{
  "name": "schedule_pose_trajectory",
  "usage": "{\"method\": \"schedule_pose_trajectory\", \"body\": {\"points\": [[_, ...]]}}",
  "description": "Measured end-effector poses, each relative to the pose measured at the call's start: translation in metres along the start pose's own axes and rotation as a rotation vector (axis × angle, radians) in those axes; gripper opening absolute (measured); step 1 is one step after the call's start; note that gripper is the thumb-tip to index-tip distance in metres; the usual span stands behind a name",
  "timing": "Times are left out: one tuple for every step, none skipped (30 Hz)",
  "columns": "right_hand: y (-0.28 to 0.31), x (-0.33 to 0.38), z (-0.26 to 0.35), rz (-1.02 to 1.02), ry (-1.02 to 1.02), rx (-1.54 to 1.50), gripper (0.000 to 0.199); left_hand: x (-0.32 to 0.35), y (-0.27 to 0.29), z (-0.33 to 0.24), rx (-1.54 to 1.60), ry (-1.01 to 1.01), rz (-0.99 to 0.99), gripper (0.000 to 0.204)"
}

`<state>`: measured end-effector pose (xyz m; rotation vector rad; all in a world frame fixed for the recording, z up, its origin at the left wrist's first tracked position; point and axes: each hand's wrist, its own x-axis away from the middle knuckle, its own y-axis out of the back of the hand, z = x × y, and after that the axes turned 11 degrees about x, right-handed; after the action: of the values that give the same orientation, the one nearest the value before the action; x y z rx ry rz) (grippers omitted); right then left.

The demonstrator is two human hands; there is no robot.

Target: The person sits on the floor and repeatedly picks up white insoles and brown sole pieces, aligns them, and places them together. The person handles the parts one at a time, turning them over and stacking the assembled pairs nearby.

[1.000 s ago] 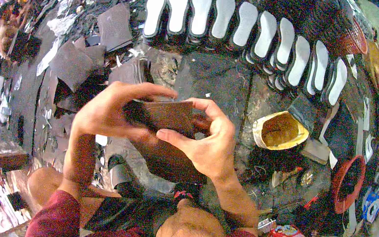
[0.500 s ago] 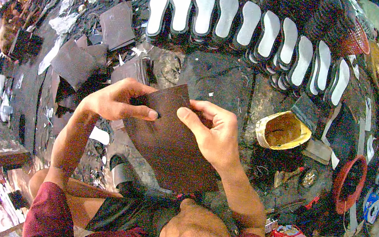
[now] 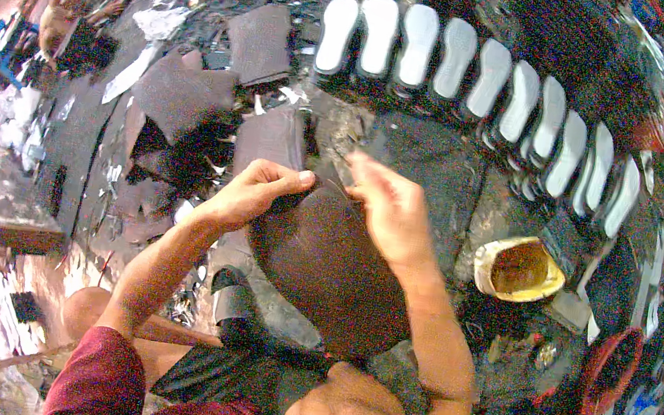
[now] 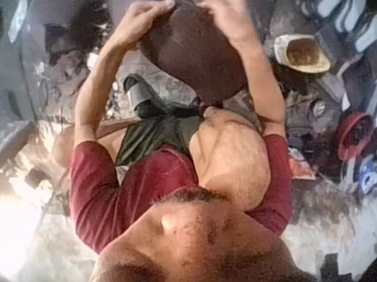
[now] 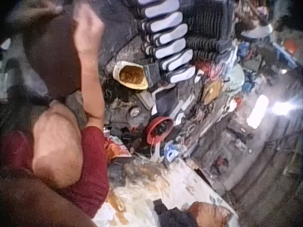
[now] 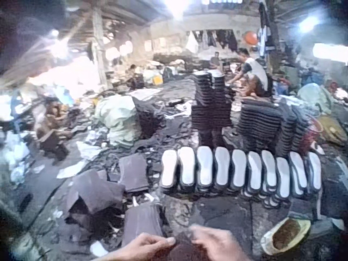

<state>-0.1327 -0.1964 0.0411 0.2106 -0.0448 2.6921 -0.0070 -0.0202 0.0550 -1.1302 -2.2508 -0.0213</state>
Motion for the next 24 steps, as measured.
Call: {"method": "schedule_pose_trajectory", "body": {"points": [[0.010,0.005,0.020,-0.008,-0.177,0.036,0.050,0.005,0.012,-0.001,0.031,0.043,-0.037,0.038],[0.020,0.005,0.018,-0.136,0.081,0.136,0.056,0.012,0.025,-0.004,0.060,0.078,-0.079,0.039],[0.025,0.004,0.019,-0.327,0.293,0.273,0.054,0.019,0.039,-0.005,0.134,0.020,-0.141,0.037],[0.030,0.004,0.027,-0.517,0.391,0.265,0.047,0.023,0.052,-0.002,0.212,-0.039,-0.198,0.035],[0.039,0.006,0.029,-0.595,0.335,0.245,0.047,0.027,0.069,0.004,0.285,-0.104,-0.265,0.033],[0.049,0.008,0.022,-0.675,0.275,0.231,0.047,0.030,0.087,0.013,0.356,-0.172,-0.326,0.032],[0.061,0.007,0.010,-0.672,0.235,0.221,0.046,0.027,0.108,0.024,0.502,-0.288,-0.384,0.031],[0.065,0.004,-0.007,-0.669,0.184,0.214,0.045,0.033,0.121,0.027,0.585,-0.398,-0.485,0.032],[0.059,0.004,-0.015,-0.645,0.133,0.196,0.044,0.038,0.132,0.029,0.696,-0.499,-0.541,0.034],[0.051,0.004,-0.024,-0.624,0.081,0.178,0.044,0.043,0.144,0.032,0.804,-0.599,-0.594,0.035],[0.041,0.004,-0.031,-0.587,0.070,0.191,0.043,0.046,0.173,0.051,0.857,-0.659,-0.567,0.037],[0.037,0.004,-0.043,-0.561,0.048,0.213,0.043,0.045,0.178,0.052,0.933,-0.786,-0.540,0.039],[0.033,0.003,-0.054,-0.522,0.024,0.213,0.042,0.041,0.183,0.054,1.077,-0.801,-0.681,0.041],[0.026,0.003,-0.067,-0.478,-0.004,0.207,0.042,0.037,0.193,0.061,1.215,-0.815,-0.831,0.044],[0.013,0.004,-0.071,-0.439,-0.050,0.180,0.042,0.035,0.206,0.077,1.275,-0.884,-0.752,0.050],[0.006,0.005,-0.079,-0.418,-0.062,0.185,0.041,0.024,0.209,0.088,1.374,-0.814,-0.896,0.055],[-0.003,0.007,-0.088,-0.372,-0.059,0.214,0.040,0.014,0.215,0.105,1.478,-0.636,-1.044,0.056],[-0.013,0.010,-0.094,-0.333,-0.056,0.251,0.040,0.001,0.217,0.121,1.573,-0.436,-1.179,0.056],[-0.021,0.014,-0.097,-0.293,-0.069,0.246,0.039,-0.013,0.214,0.139,1.246,-0.423,-1.156,0.055],[-0.030,0.017,-0.096,-0.260,-0.086,0.255,0.039,-0.030,0.207,0.159,0.934,-0.398,-1.101,0.054],[-0.039,0.020,-0.096,-0.233,-0.098,0.274,0.037,-0.041,0.207,0.160,0.515,-0.427,-1.087,0.043],[-0.043,0.022,-0.100,-0.210,-0.093,0.291,0.036,-0.057,0.202,0.162,0.208,-0.419,-1.073,0.036],[-0.047,0.025,-0.099,-0.199,-0.103,0.301,0.036,-0.074,0.203,0.161,-0.098,-0.513,-1.019,0.038],[-0.049,0.027,-0.096,-0.194,-0.107,0.309,0.035,-0.096,0.206,0.154,-0.403,-0.615,-0.945,0.040]]}}
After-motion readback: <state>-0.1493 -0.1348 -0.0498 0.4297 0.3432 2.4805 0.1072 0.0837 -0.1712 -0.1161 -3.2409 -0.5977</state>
